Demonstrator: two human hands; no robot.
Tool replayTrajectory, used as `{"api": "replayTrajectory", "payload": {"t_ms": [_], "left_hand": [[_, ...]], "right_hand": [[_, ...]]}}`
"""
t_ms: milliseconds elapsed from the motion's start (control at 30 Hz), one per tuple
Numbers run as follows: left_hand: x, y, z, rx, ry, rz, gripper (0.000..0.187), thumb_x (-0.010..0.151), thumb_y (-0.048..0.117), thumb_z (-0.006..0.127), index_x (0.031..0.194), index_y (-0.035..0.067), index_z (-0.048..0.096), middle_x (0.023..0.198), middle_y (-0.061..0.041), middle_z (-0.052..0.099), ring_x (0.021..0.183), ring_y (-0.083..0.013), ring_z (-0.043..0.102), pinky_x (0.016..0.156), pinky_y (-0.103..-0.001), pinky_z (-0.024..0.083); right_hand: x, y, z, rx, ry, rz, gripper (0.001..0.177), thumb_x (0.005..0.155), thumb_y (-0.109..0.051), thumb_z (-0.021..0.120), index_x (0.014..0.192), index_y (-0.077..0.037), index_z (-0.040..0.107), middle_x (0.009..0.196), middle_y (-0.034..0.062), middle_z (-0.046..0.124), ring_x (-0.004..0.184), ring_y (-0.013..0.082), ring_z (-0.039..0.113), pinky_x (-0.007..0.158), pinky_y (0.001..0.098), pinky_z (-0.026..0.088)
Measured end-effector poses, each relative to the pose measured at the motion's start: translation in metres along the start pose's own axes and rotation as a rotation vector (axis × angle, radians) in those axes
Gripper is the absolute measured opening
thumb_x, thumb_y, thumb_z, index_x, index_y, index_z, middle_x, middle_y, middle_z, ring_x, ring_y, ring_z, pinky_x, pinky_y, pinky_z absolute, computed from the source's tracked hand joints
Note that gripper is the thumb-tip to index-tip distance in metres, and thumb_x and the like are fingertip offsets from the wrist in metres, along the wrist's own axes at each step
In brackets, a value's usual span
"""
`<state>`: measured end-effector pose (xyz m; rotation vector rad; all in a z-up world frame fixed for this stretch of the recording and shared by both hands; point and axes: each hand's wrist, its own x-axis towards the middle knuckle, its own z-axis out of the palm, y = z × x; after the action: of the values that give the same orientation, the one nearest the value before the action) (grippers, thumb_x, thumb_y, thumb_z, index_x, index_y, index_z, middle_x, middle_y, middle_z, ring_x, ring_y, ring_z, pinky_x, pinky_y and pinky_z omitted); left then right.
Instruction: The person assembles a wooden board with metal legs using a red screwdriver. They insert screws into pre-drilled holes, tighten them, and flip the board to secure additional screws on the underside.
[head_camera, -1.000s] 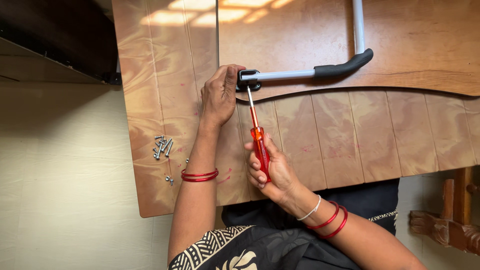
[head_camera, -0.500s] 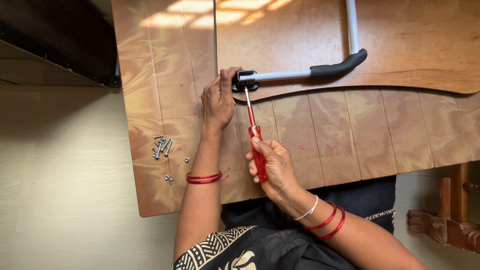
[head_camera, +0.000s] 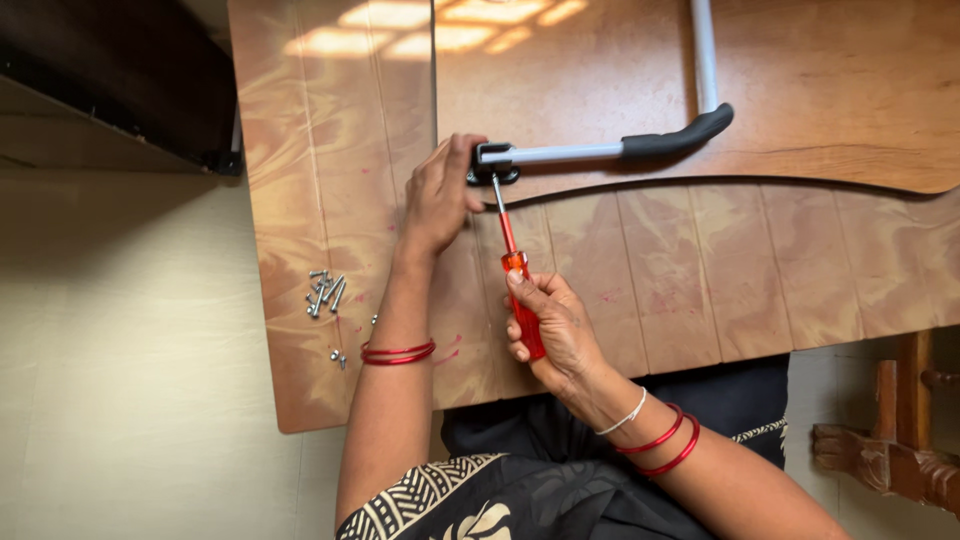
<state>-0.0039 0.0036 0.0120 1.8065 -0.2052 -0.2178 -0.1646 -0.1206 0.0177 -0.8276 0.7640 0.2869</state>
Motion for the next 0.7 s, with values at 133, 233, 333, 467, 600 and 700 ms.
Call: {"api": "replayTrajectory", "payload": {"t_ms": [133,233,333,467,600,700], "left_hand": [[0.002,-0.008,0.011,0.141,0.06,0.089,0.08,0.101,0.07,0.024,0.117,0.007,0.07,0.107,-0.009,0.071,0.077,-0.0223,0.072,0.07,-0.034,0.057],[0.004,-0.012,0.017,0.25,0.107,0.184,0.089,0.101,0.074,0.016,0.112,0.006,0.072,0.109,-0.01,0.068,0.09,-0.0278,0.073,0.082,-0.038,0.055],[0.005,-0.013,0.017,0.186,0.107,0.158,0.095,0.098,0.077,0.011,0.109,0.005,0.073,0.109,-0.009,0.068,0.094,-0.0273,0.075,0.086,-0.037,0.056],[0.006,-0.018,0.018,0.134,0.128,0.18,0.098,0.099,0.078,0.01,0.108,0.003,0.073,0.112,-0.01,0.071,0.1,-0.0277,0.074,0.091,-0.037,0.055],[0.007,-0.02,0.018,0.113,0.152,0.155,0.101,0.096,0.08,0.009,0.109,0.004,0.074,0.11,-0.011,0.076,0.101,-0.0259,0.074,0.091,-0.036,0.055],[0.008,-0.018,0.017,0.09,0.139,0.118,0.103,0.093,0.082,0.007,0.109,0.005,0.074,0.105,-0.01,0.078,0.1,-0.0246,0.075,0.091,-0.035,0.056]], "right_hand": [[0.003,0.004,-0.001,-0.025,0.003,-0.004,0.028,0.092,-0.032,0.072,0.095,-0.012,0.052,0.074,0.0043,0.06,0.046,0.011,0.053,0.034,0.0261,0.039],[0.004,0.0,-0.005,-0.005,-0.024,0.013,0.029,0.094,-0.034,0.07,0.094,-0.011,0.053,0.072,0.0043,0.06,0.045,0.011,0.052,0.033,0.026,0.038],[0.006,-0.001,-0.007,0.101,-0.1,0.073,0.032,0.095,-0.039,0.067,0.097,-0.008,0.057,0.071,0.0042,0.059,0.043,0.0112,0.051,0.032,0.0259,0.038],[0.011,0.001,-0.006,0.211,-0.199,0.123,0.04,0.098,-0.045,0.064,0.101,-0.005,0.061,0.072,0.0051,0.061,0.043,0.0107,0.051,0.031,0.0247,0.038],[0.008,-0.002,-0.002,0.002,-0.086,0.081,0.046,0.097,-0.049,0.059,0.103,-0.003,0.062,0.073,0.0099,0.063,0.044,0.0154,0.055,0.035,0.028,0.043],[0.005,-0.007,0.003,-0.012,-0.04,0.1,0.045,0.092,-0.05,0.058,0.103,-0.008,0.065,0.076,0.0043,0.063,0.046,0.0124,0.057,0.035,0.0275,0.045]]}}
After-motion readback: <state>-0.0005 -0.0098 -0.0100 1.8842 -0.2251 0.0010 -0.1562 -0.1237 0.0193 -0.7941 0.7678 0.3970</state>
